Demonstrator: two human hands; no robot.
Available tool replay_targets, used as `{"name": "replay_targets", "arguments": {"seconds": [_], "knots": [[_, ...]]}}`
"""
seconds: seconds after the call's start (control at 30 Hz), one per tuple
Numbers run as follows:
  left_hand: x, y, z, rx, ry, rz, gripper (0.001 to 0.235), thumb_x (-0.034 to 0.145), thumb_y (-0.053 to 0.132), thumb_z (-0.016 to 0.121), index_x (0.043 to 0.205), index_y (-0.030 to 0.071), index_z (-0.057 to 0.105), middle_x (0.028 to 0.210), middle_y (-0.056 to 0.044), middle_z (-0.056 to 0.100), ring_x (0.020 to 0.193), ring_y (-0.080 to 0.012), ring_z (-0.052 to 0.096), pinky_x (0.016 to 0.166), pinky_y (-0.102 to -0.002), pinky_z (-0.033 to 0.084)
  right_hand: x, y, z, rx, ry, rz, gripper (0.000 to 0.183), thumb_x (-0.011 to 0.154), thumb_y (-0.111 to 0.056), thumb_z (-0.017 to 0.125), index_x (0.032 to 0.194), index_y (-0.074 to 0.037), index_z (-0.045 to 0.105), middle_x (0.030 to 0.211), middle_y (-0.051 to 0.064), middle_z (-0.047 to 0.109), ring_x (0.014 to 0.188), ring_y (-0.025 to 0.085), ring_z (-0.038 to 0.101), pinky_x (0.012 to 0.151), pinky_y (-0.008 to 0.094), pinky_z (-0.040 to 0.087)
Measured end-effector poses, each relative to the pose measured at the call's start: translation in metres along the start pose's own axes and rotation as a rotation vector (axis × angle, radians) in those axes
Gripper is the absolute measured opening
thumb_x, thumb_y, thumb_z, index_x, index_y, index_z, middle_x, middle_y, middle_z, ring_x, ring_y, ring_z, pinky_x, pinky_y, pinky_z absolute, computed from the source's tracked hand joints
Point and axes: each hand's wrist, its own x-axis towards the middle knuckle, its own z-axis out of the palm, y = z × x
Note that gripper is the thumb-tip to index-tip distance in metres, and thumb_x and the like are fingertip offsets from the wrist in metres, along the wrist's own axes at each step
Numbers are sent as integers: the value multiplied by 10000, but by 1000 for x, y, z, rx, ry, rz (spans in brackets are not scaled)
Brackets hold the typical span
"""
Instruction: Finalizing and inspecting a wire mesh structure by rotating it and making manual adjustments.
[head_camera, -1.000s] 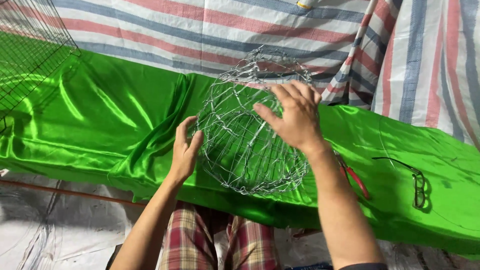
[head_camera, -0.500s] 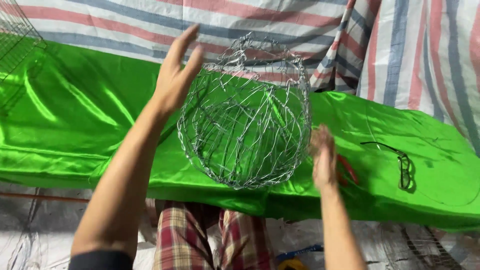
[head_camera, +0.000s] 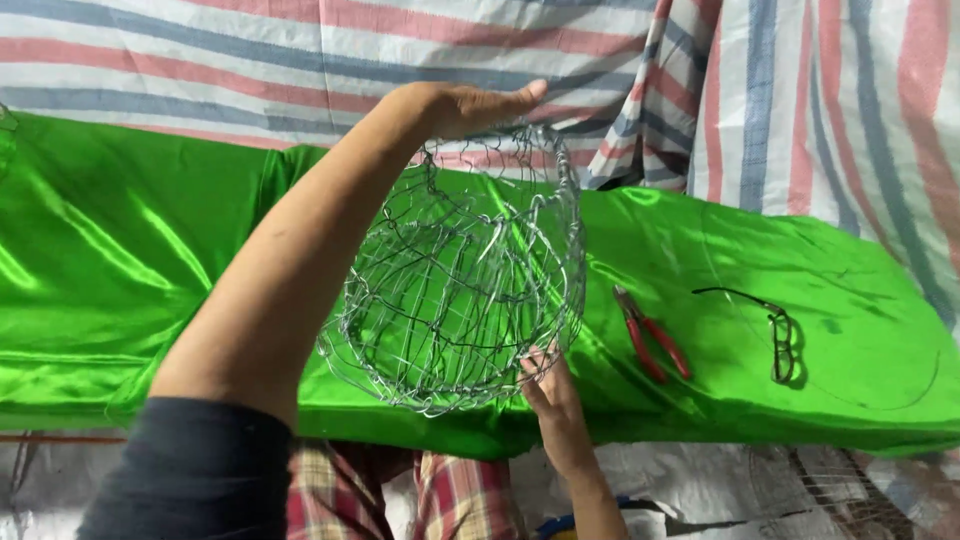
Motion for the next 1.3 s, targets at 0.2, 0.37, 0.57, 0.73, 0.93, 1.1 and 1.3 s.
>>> {"name": "replay_targets", "arguments": {"seconds": [0.2,0.37,0.57,0.73,0.93,1.1,1.3], "knots": [[-9,0,42,14,135,46,1281,541,897,148,1633,230,94,1647,-231,238,1419,-462,397,1081,-758,345,5,5,-13,256,-68,48,905,882,-102,658,1634,-140,155,1681,203,251,1524,331,289,1215,469,239],[4,-5,93,175,379,-41,1326,604,950,108,1636,121,31,1417,-230,540,1321,-438,502,1069,-846,246,11,15,-19,337,-49,80,945,843,-31,668,1631,-121,157,1647,210,312,1497,342,350,1193,492,303],[-4,-3,77,150,416,-109,1237,647,928,81,1627,179,163,1437,-195,557,1335,-413,513,1095,-807,258,13,37,-25,350,21,95,857,854,48,548,1620,-100,194,1615,226,358,1456,349,413,1098,487,420],[-4,5,0,-99,7,82,1185,578,807,-44,1619,301,214,1680,-102,220,1535,-372,189,1197,-711,134,23,25,-19,234,-11,20,941,779,-97,556,1612,-35,122,1596,334,249,1475,430,338,1077,596,436],[31,-6,-8,-67,229,-68,1078,717,806,34,1588,253,345,1649,-162,262,1516,-415,232,1180,-722,236,18,16,-20,228,-42,52,823,885,-54,479,1626,-109,126,1657,238,247,1492,359,358,1033,517,495],[32,7,43,-38,121,-180,1036,775,743,-46,1535,264,470,1604,-97,398,1529,-318,278,1253,-611,184,16,12,-19,96,-119,58,844,967,-381,523,1629,-164,46,1694,161,170,1518,318,296,1112,550,437],[58,-12,44,475,501,-263,1097,805,899,-47,1572,249,391,1042,-229,700,873,-334,691,817,-597,511,22,31,-14,184,-42,-13,786,1002,-261,493,1616,-70,42,1647,263,216,1504,364,320,1028,464,490]]}}
